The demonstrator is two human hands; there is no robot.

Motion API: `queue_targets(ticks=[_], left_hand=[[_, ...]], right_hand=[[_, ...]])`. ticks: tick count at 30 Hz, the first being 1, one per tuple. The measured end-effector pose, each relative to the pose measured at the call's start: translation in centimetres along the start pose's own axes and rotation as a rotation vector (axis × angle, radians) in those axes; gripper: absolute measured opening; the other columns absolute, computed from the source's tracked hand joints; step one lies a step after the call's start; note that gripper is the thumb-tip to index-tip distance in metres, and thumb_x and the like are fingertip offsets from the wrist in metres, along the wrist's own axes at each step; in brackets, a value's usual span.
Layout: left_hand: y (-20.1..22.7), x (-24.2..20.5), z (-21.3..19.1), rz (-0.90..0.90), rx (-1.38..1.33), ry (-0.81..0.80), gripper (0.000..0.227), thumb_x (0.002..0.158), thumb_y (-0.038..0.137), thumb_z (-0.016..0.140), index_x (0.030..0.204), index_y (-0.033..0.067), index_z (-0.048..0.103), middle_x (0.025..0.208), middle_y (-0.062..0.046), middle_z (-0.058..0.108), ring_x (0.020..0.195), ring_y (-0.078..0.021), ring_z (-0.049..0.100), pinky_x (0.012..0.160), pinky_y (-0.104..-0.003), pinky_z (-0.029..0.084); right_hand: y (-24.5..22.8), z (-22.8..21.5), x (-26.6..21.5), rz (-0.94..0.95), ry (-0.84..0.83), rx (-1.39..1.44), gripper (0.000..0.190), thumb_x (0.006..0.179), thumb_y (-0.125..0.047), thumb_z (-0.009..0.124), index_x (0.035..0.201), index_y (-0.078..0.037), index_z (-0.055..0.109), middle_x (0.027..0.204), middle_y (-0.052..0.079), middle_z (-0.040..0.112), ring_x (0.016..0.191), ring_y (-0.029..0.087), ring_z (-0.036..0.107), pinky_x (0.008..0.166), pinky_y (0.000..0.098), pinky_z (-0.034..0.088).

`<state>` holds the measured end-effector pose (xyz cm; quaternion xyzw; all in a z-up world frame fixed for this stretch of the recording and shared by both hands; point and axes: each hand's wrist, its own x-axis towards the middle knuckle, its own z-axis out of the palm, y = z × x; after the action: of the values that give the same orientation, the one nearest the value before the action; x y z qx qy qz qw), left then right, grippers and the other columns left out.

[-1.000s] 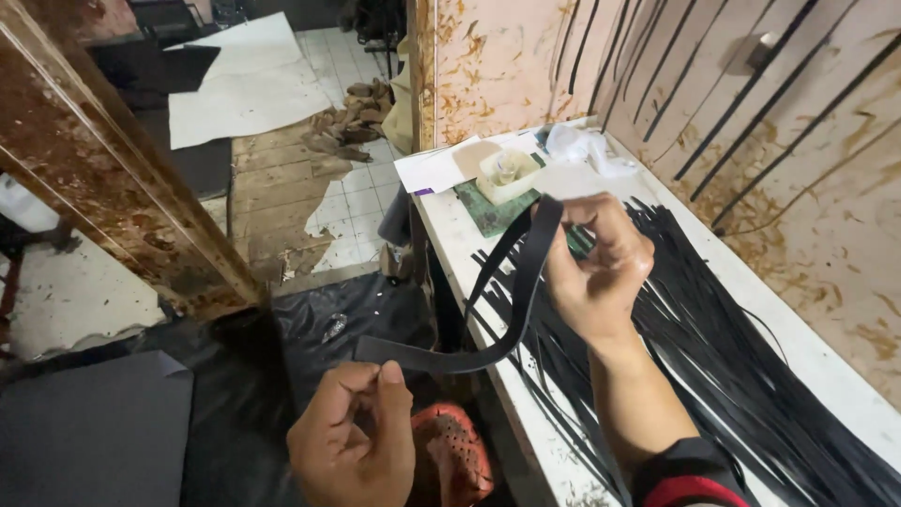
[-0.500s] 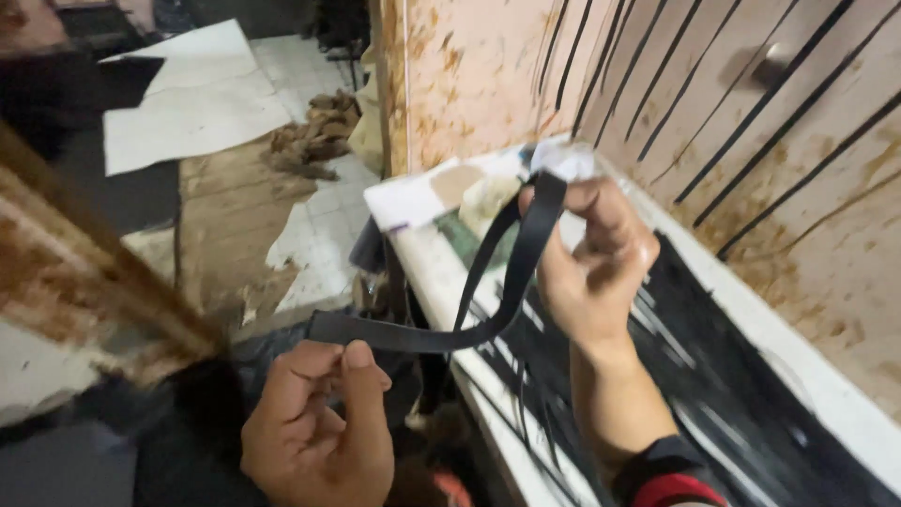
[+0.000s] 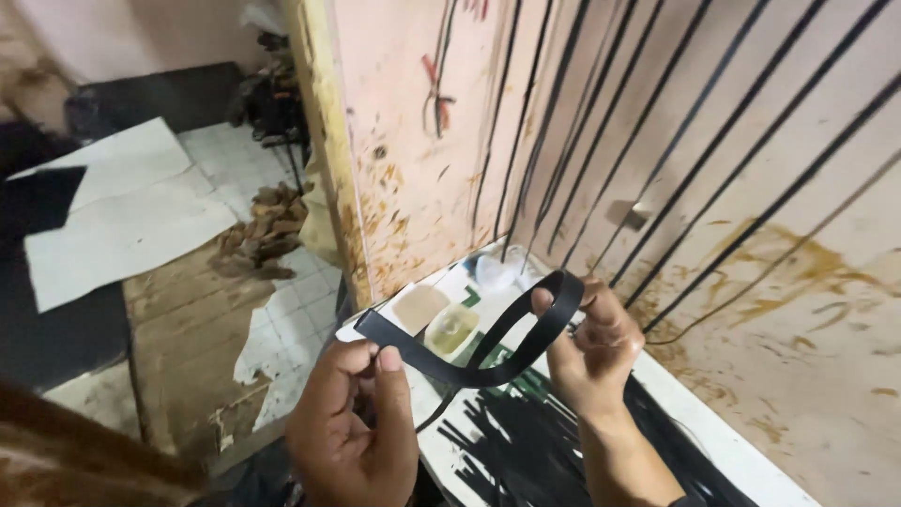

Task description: Picking up leather strips, folding them into loops, and using a small machine to join the ends before hanging them on a rack.

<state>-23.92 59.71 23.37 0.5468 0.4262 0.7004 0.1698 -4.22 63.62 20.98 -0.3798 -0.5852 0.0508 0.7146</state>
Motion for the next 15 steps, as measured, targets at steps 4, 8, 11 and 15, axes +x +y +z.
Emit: queue_targets(ticks=[4, 8, 11, 15], left_hand=[[4.1, 4.2, 1.2, 0.179, 0.018, -0.072, 0.009, 0.097, 0.008, 0.062, 0.092, 0.0010, 0.060, 0.062, -0.003, 0.048, 0.048, -0.0089, 0.035, 0.045, -0.026, 0.029], [6.9, 7.2, 2.4, 0.275, -0.107, -0.149, 0.010, 0.100, 0.007, 0.057, 0.099, -0.0021, 0.058, 0.077, -0.008, 0.058, 0.062, -0.0134, 0.049, 0.060, -0.026, 0.046], [8.2, 9.2, 3.4, 0.428, -0.165, -0.199, 0.005, 0.102, 0.002, 0.054, 0.102, -0.0029, 0.056, 0.079, -0.008, 0.055, 0.065, -0.0132, 0.050, 0.060, -0.026, 0.046], [9.5, 11.1, 5.1, 0.538, -0.238, -0.279, 0.003, 0.103, -0.002, 0.051, 0.102, -0.0023, 0.054, 0.079, -0.007, 0.054, 0.062, -0.0110, 0.048, 0.051, -0.023, 0.040]], right_hand=[[-2.6, -1.1, 2.1, 0.033, 0.056, -0.044, 0.016, 0.097, -0.010, 0.070, 0.084, -0.011, 0.059, 0.083, -0.002, 0.062, 0.075, 0.008, 0.055, 0.070, 0.0240, 0.041], [-3.3, -2.5, 3.4, -0.066, 0.112, -0.106, 0.008, 0.097, -0.005, 0.070, 0.093, -0.007, 0.063, 0.086, -0.002, 0.064, 0.078, 0.007, 0.061, 0.071, 0.0221, 0.047], [-3.7, -3.2, 3.9, -0.097, 0.116, -0.138, 0.005, 0.098, -0.006, 0.067, 0.094, -0.007, 0.064, 0.085, 0.000, 0.062, 0.079, 0.011, 0.057, 0.073, 0.0258, 0.046], [-4.4, -3.3, 4.1, -0.098, 0.151, -0.213, 0.015, 0.096, -0.006, 0.068, 0.086, -0.009, 0.058, 0.084, 0.003, 0.055, 0.080, 0.015, 0.052, 0.071, 0.0278, 0.043]])
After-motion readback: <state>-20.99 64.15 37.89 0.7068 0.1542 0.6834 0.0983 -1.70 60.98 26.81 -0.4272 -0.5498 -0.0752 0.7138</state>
